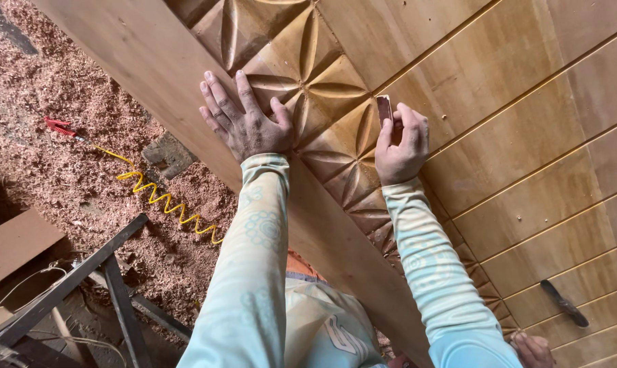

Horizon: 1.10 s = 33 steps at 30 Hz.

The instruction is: The person carves a geometric star pattern into a large wooden panel using a small hand tool. They repeatedly scrape and shape the wood to create raised diamond and star motifs, working methodically across the surface.

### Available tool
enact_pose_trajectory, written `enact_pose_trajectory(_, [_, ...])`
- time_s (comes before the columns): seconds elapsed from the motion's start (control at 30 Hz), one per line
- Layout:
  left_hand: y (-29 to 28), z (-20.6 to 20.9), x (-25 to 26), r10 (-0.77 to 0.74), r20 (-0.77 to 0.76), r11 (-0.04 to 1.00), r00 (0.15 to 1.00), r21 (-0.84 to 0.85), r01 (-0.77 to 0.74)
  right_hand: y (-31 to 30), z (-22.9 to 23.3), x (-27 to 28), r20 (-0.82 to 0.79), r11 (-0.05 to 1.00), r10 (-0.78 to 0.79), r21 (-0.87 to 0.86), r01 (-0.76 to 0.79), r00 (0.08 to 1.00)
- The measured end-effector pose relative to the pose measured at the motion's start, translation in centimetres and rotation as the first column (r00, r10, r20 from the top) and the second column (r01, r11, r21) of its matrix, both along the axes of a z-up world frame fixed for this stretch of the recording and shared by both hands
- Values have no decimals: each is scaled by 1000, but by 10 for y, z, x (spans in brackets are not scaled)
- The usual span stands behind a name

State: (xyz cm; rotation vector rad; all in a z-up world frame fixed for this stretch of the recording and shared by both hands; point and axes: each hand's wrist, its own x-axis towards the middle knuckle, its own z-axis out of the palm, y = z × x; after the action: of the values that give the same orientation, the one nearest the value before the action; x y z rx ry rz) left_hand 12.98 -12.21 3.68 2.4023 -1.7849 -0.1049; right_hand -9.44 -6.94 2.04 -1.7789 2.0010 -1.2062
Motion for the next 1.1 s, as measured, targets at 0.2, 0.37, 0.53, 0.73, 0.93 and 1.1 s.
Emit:
enact_pose_trajectory(0.2, [-1, 3, -2, 4, -2, 1000, 1000, 8, -4, -2, 0, -1, -225, 994, 64, -75, -83, 972])
enact_pose_trajectory(0.37, [-1, 2, -1, 1, -5, 1000, 1000, 17, -1, 7, 2, 3, -172, 958, 274, -32, -283, 946])
enact_pose_trajectory(0.53, [0, 2, -1, 3, -2, 1000, 1000, 9, -3, 13, 9, 7, -185, 969, 246, 15, -247, 952])
enact_pose_trajectory(0.73, [0, 1, -1, 3, 11, 1000, 1000, 3, -3, 16, 7, 14, -185, 984, 177, 22, -176, 967])
enact_pose_trajectory(0.93, [-2, 4, -1, 2, 5, 1000, 1000, 2, -2, 7, -8, 2, -65, 996, 38, 85, -32, 997])
enact_pose_trajectory(1.1, [1, 4, -1, 1, 2, 1000, 1000, -7, -1, 6, 5, 0, -159, 1000, 9, 28, -4, 987])
